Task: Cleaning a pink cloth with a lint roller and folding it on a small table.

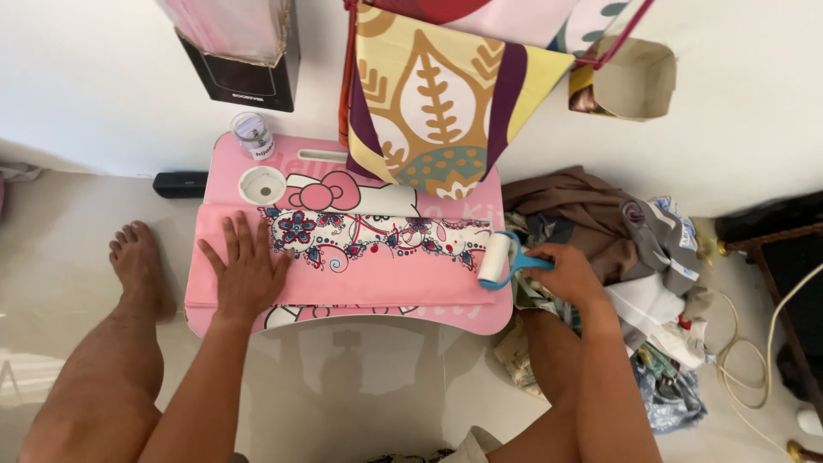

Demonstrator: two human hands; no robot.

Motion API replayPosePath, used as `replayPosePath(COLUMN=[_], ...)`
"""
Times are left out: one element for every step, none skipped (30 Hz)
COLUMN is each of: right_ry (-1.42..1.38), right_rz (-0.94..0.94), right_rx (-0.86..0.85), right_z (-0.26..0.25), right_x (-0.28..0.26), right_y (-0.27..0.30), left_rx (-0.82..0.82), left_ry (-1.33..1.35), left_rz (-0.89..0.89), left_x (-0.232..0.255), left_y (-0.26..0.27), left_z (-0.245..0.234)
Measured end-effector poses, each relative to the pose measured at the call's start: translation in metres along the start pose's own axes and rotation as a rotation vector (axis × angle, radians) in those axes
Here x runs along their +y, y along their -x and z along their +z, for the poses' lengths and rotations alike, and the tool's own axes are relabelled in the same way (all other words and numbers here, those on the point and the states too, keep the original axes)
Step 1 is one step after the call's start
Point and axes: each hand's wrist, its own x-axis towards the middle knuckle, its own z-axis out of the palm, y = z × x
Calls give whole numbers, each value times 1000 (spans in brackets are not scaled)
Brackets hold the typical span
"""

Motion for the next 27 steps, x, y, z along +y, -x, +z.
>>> replayPosePath(right_ry=[-6,-6,-6,-5,-9,-15,-17,35,88,87,147,209,210,223,236,237,214,187,186,195,204,198,192,186,181,166,152], right_rz=[6,35,64,65,82,98,100,99,99,100,66,34,39,14,-11,-15,-8,1,0,28,55,60,44,27,32,-14,-59], right_rx=[6,41,75,79,168,256,259,315,371,371,384,396,394,385,376,374,361,346,344,336,328,323,338,356,354,389,424], right_z=[-4,-11,-17,-13,-9,-4,6,15,23,34,44,56,68,78,87,87,86,87,89,91,94,93,93,92,92,91,90], right_x=[-9,-18,-27,-28,-29,-32,-40,-49,-58,-53,-48,-41,-38,-36,-35,-44,-52,-61,-57,-53,-49,-49,-50,-50,-50,-50,-50], right_y=[12,22,33,40,47,54,64,70,76,71,67,63,67,67,66,70,74,78,73,68,64,56,48,40,30,20,10], left_rx=[0,-14,-27,-25,-137,-249,-248,-209,-168,-169,-183,-201,-205,-206,-206,-205,-62,80,78,51,23,15,-23,-56,-62,-65,-68], left_ry=[-2,-43,-83,-81,140,360,358,345,329,328,308,290,293,226,160,161,259,355,354,335,317,314,264,214,210,204,198], left_rz=[10,63,115,118,250,381,385,561,738,739,784,831,833,828,822,818,828,837,835,826,818,820,821,823,826,820,814], left_x=[22,45,69,95,121,145,169,193,218,239,259,281,294,309,323,326,330,331,333,332,332,333,333,333,334,335,336], left_y=[4,6,9,18,27,36,51,64,76,82,88,97,104,108,111,114,117,121,121,122,123,123,122,121,122,123,123], left_z=[-17,-33,-50,-49,-48,-48,-34,-20,-5,-3,-1,2,8,12,16,23,31,39,39,40,41,38,36,32,34,34,34])
